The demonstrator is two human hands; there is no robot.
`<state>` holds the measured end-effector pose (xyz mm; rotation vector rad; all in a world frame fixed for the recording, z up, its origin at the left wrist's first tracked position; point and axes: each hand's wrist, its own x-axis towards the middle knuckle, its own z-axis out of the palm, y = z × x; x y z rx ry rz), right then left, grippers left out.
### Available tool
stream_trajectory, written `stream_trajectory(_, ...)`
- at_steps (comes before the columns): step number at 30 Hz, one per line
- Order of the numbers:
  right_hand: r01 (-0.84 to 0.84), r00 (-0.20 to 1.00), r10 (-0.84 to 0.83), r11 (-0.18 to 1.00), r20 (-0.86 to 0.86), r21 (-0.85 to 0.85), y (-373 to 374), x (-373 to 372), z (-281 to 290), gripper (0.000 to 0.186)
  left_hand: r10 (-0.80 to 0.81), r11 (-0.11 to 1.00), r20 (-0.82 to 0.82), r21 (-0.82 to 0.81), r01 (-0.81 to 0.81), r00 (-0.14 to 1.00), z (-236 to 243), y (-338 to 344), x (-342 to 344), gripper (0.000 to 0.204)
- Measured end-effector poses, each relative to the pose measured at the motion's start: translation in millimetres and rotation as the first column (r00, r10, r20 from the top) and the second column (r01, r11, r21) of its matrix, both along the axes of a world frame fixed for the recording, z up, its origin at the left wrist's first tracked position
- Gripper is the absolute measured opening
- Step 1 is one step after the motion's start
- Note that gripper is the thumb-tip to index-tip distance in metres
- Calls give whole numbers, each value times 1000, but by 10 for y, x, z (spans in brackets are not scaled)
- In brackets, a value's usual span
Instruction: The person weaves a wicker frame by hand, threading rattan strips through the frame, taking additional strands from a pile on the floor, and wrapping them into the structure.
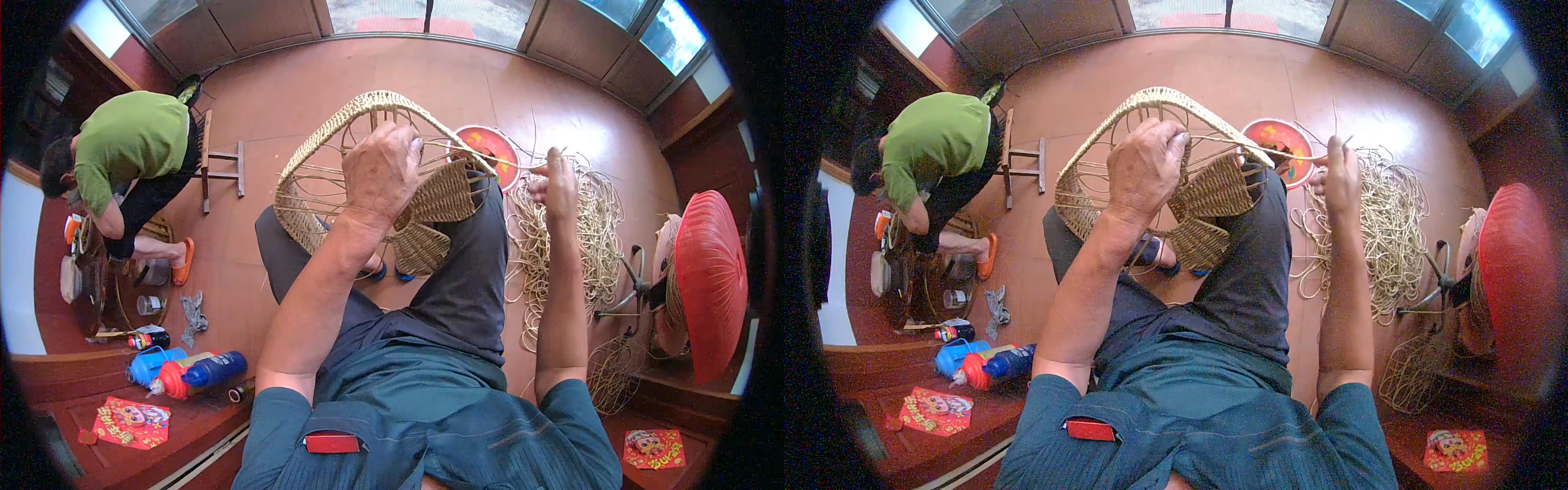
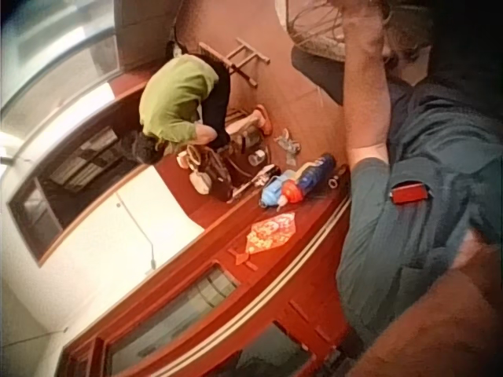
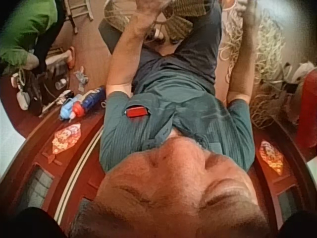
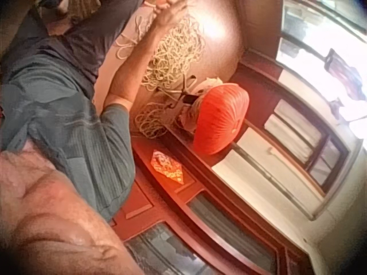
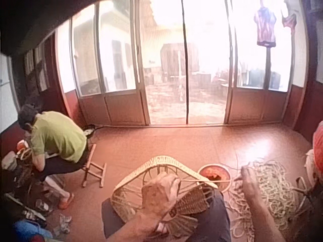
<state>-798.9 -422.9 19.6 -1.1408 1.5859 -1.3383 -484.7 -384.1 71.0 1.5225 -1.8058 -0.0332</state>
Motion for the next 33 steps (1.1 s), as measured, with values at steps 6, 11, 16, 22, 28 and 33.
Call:
stream_trajectory(6, -61, 967, -20, 950, -254, -308, 579, 704, 213, 15, 15, 1000, -14, 28, -14, 1000, 6, -26, -38, 23)
stream_trajectory(11, -277, 925, 100, 838, -366, -470, 592, 1483, 282, 23, 14, 1000, -19, 15, -14, 1000, 39, -4, -26, 23)
stream_trajectory(16, -230, 964, 141, 868, -225, -440, 431, 1783, 182, 25, 19, 1000, -52, 18, -18, 998, 2, -26, -18, 21)
stream_trajectory(22, -148, 989, 140, 938, -47, -313, 376, 1866, 299, 21, 8, 1000, -495, 21, 2, 869, 40, 127, 224, 18)
stream_trajectory(28, -103, 993, 117, 949, 29, -297, 324, 1967, 275, 19, 72, 994, -597, 111, -7, 799, -21, 313, 412, 19)
stream_trajectory(33, -81, 977, 132, 955, 165, -286, 247, 2022, 139, 14, 55, 995, -556, 95, -3, 830, 0, 328, 287, 19)
